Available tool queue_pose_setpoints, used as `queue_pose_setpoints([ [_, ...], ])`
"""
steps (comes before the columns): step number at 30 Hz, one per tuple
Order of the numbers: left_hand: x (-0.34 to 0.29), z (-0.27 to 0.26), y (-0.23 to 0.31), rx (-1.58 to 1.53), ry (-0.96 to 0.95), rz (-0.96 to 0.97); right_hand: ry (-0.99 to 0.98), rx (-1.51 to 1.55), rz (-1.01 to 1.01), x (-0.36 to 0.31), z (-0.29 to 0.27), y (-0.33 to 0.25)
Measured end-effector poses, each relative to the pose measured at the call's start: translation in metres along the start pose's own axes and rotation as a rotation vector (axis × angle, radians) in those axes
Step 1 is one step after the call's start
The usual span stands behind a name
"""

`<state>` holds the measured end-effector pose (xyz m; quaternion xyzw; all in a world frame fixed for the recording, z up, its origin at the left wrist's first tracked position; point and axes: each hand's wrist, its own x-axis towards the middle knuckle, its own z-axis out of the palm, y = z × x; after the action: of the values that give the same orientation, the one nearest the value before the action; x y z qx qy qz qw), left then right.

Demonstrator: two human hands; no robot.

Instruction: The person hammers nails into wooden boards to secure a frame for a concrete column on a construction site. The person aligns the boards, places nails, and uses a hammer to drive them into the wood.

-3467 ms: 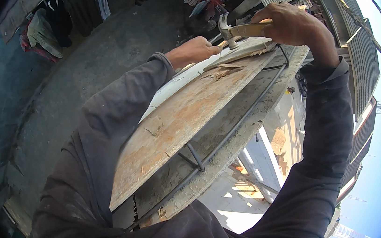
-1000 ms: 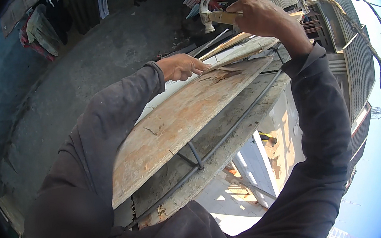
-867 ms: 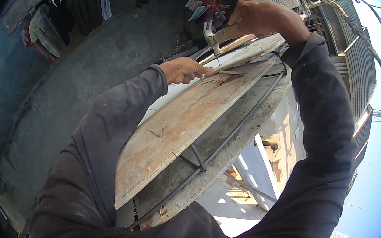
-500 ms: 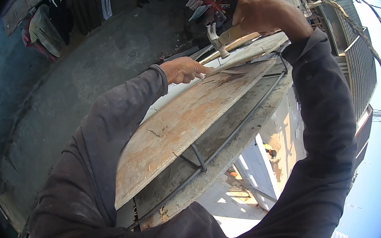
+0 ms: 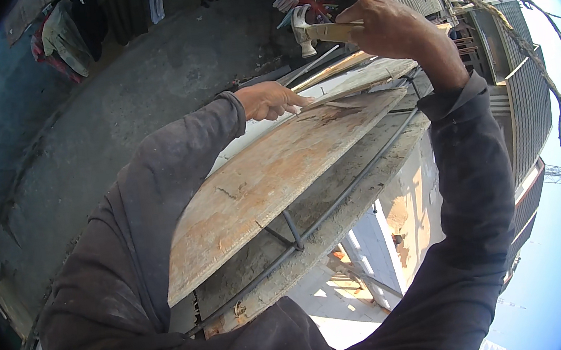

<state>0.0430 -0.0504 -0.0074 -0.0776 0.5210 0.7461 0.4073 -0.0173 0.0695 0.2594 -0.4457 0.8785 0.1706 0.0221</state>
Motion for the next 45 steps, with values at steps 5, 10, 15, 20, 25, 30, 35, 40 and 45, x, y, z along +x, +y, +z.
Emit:
queue_pose_setpoints([
  [5, 0.010, -0.020, -0.013, -0.035, -0.178, 0.039, -0.418, 0.108, 0.290, 0.020, -0.028, -0.026],
  [10, 0.003, -0.005, -0.005, 0.017, -0.065, 0.006, -0.351, 0.036, 0.161, 0.009, -0.015, -0.015],
  [15, 0.012, -0.018, -0.007, 0.035, -0.118, 0.016, 0.088, 0.088, 0.101, -0.026, -0.025, -0.001],
  [20, 0.007, -0.015, 0.010, 0.201, -0.084, 0.089, 0.271, 0.429, 0.381, -0.106, -0.079, -0.019],
  [25, -0.023, -0.015, 0.055, 0.335, 0.136, 0.384, 0.848, 0.789, 0.615, -0.186, -0.063, -0.092],
  [30, -0.121, 0.037, 0.131, 0.394, 0.074, 0.877, 1.153, 1.310, 0.632, -0.253, -0.026, -0.155],
  [35, -0.204, 0.082, 0.154, 0.871, 0.003, 1.260, 1.469, 1.833, 0.558, -0.242, -0.009, -0.227],
  [40, -0.233, 0.137, 0.117, 0.641, -0.548, 1.148, 1.665, 1.126, 0.562, -0.189, 0.032, -0.276],
  [45, -0.244, 0.102, 0.141, 0.409, -0.637, 0.715, 1.642, 1.191, 0.433, -0.172, 0.034, -0.302],
])
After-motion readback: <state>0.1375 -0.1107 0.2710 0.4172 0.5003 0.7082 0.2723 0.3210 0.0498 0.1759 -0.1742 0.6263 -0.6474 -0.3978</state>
